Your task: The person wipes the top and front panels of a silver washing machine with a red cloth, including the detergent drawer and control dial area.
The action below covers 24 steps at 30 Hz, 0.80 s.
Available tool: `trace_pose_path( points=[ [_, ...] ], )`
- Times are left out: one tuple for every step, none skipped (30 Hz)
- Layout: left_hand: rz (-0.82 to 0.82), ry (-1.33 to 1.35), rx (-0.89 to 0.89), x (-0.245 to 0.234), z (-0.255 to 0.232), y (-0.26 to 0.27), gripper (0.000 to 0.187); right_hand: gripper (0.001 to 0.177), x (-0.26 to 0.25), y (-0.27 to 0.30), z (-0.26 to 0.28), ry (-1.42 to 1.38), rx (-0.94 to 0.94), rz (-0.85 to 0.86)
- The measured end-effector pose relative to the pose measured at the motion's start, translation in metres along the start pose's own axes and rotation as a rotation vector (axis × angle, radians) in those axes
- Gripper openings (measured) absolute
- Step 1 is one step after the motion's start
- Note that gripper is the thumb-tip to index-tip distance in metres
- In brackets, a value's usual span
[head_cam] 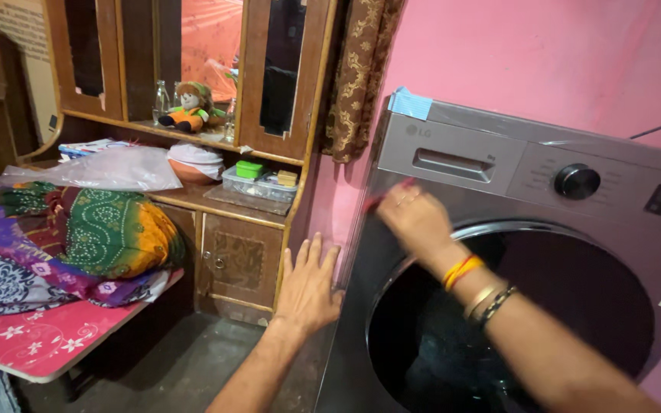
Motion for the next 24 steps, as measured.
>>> trace_pose_path(
  points=[
    [-0.025, 0.019, 0.008, 0.0, -0.002, -0.001, 0.088, 0.014, -0.016, -0.005, -0.022, 0.007, 0.083, -0.107],
    [-0.049, 0.039, 0.015, 0.001, -0.004, -0.001, 0.088, 0.02, -0.029, -0.005, -0.036, 0.015, 0.165, -0.214],
    [-0.048, 0.043, 0.016, 0.003, -0.006, 0.0, 0.088, 0.02, -0.032, -0.002, -0.038, 0.016, 0.164, -0.209],
    [-0.039, 0.038, 0.02, 0.005, -0.009, 0.001, 0.088, 0.019, -0.032, 0.002, -0.041, 0.019, 0.254, -0.237],
    [-0.03, 0.03, 0.024, 0.007, -0.01, 0.002, 0.088, 0.018, -0.029, 0.005, -0.043, 0.02, 0.345, -0.266],
    [-0.028, 0.032, 0.024, 0.008, -0.012, 0.002, 0.088, 0.02, -0.019, 0.01, -0.035, -0.026, 0.28, -0.184],
    [-0.006, 0.031, 0.022, 0.01, -0.015, 0.004, 0.088, 0.022, -0.007, 0.019, -0.02, -0.072, 0.216, -0.103],
    [0.016, 0.03, 0.02, 0.012, -0.016, 0.005, 0.088, 0.021, 0.005, 0.027, 0.0, -0.088, 0.115, -0.027],
    [0.02, 0.031, 0.02, 0.013, -0.017, 0.006, 0.088, 0.021, 0.015, 0.037, 0.02, -0.103, 0.014, 0.049],
    [0.025, 0.026, 0.024, 0.013, -0.018, 0.007, 0.089, 0.016, 0.023, 0.045, 0.036, -0.183, -0.074, 0.126],
    [0.029, 0.02, 0.028, 0.012, -0.018, 0.007, 0.089, 0.013, 0.029, 0.047, 0.046, -0.263, -0.162, 0.201],
    [0.032, 0.02, 0.029, 0.011, -0.018, 0.008, 0.089, 0.013, 0.027, 0.05, 0.045, -0.265, -0.159, 0.201],
    [0.046, 0.01, 0.025, 0.009, -0.017, 0.007, 0.09, 0.013, 0.02, 0.049, 0.039, -0.223, -0.164, 0.154],
    [0.061, 0.0, 0.02, 0.007, -0.016, 0.006, 0.09, 0.014, 0.012, 0.046, 0.034, -0.181, -0.169, 0.107],
    [0.059, -0.003, 0.021, 0.004, -0.014, 0.005, 0.09, 0.015, 0.005, 0.042, 0.02, -0.17, -0.124, 0.177],
    [0.038, -0.003, 0.015, 0.001, -0.01, 0.002, 0.09, 0.017, -0.004, 0.04, 0.001, -0.16, -0.079, 0.247],
    [0.023, 0.006, 0.01, 0.002, -0.011, 0.002, 0.09, 0.018, -0.017, 0.043, -0.017, -0.05, -0.024, 0.248],
    [0.027, 0.012, 0.011, 0.003, -0.01, 0.001, 0.09, 0.019, -0.03, 0.047, -0.035, 0.06, 0.031, 0.248],
    [0.023, 0.009, 0.014, 0.004, -0.009, 0.0, 0.089, 0.02, -0.046, 0.053, -0.054, 0.084, 0.146, 0.203],
    [0.019, 0.006, 0.016, 0.006, -0.01, 0.001, 0.089, 0.021, -0.058, 0.059, -0.068, 0.108, 0.26, 0.157],
    [0.023, 0.008, 0.014, 0.009, -0.01, 0.002, 0.089, 0.021, -0.061, 0.062, -0.069, 0.105, 0.26, 0.162],
    [0.018, 0.021, 0.023, 0.012, -0.012, 0.003, 0.089, 0.024, -0.064, 0.066, -0.072, 0.129, 0.364, 0.102],
    [0.008, 0.033, 0.036, 0.015, -0.016, 0.001, 0.088, 0.028, -0.066, 0.07, -0.075, 0.157, 0.469, 0.04],
    [0.009, 0.035, 0.039, 0.019, -0.019, 0.001, 0.088, 0.031, -0.058, 0.071, -0.065, 0.154, 0.447, 0.045]
  ],
)
Point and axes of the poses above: each hand's wrist, its own y-axis away from the middle knuckle, its own x-axis out of the palm, z = x × y, the point moved 3 cm from there along -y, towards the middle knuckle, and after that the axes turned 3 degrees about -x, right-handed, at the moved point
